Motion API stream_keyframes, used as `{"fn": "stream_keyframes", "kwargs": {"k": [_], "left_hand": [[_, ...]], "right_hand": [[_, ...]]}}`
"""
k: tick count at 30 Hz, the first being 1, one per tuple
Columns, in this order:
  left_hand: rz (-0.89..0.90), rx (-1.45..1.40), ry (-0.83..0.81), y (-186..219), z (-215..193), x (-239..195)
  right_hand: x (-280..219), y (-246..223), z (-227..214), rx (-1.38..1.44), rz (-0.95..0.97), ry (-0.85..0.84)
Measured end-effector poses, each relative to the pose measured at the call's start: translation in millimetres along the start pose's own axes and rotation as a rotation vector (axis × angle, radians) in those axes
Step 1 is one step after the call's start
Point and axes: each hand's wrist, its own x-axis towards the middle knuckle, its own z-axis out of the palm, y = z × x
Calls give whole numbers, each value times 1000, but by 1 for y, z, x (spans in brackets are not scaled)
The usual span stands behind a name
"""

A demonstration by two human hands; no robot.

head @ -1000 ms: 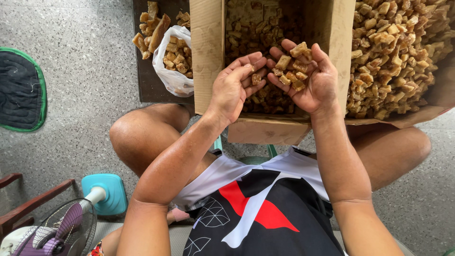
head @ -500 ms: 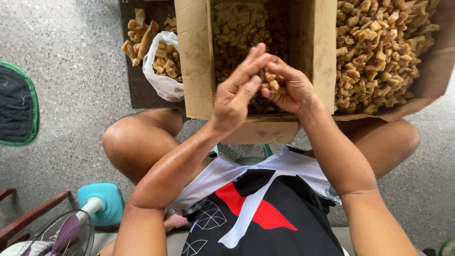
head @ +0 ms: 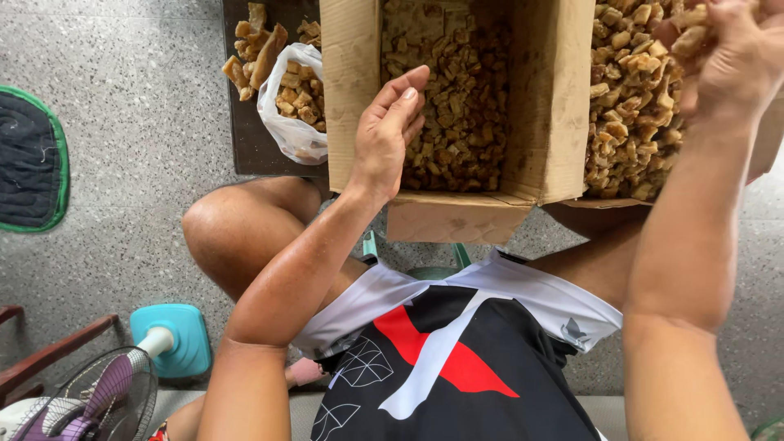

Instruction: The person sits cross-legged on the floor and repeatedly picks up dried fruit pieces from a cardboard box, inspects them in their hands, and places them back into the box. A plastic bag containing similar pieces is visible nearby.

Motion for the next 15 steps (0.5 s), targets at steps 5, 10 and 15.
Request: {"fn": "stream_keyframes", "kwargs": {"k": [5,10,15], "left_hand": [[-3,30,9,5,2,3],[-27,55,-27,5,-5,4],[-27,56,-43,9,-7,7]], "right_hand": [[-18,-13,28,-817,-595,-177],[-81,24,135,-1078,-469,-1010],[-103,108,207,-1191,-452,-1553]]}}
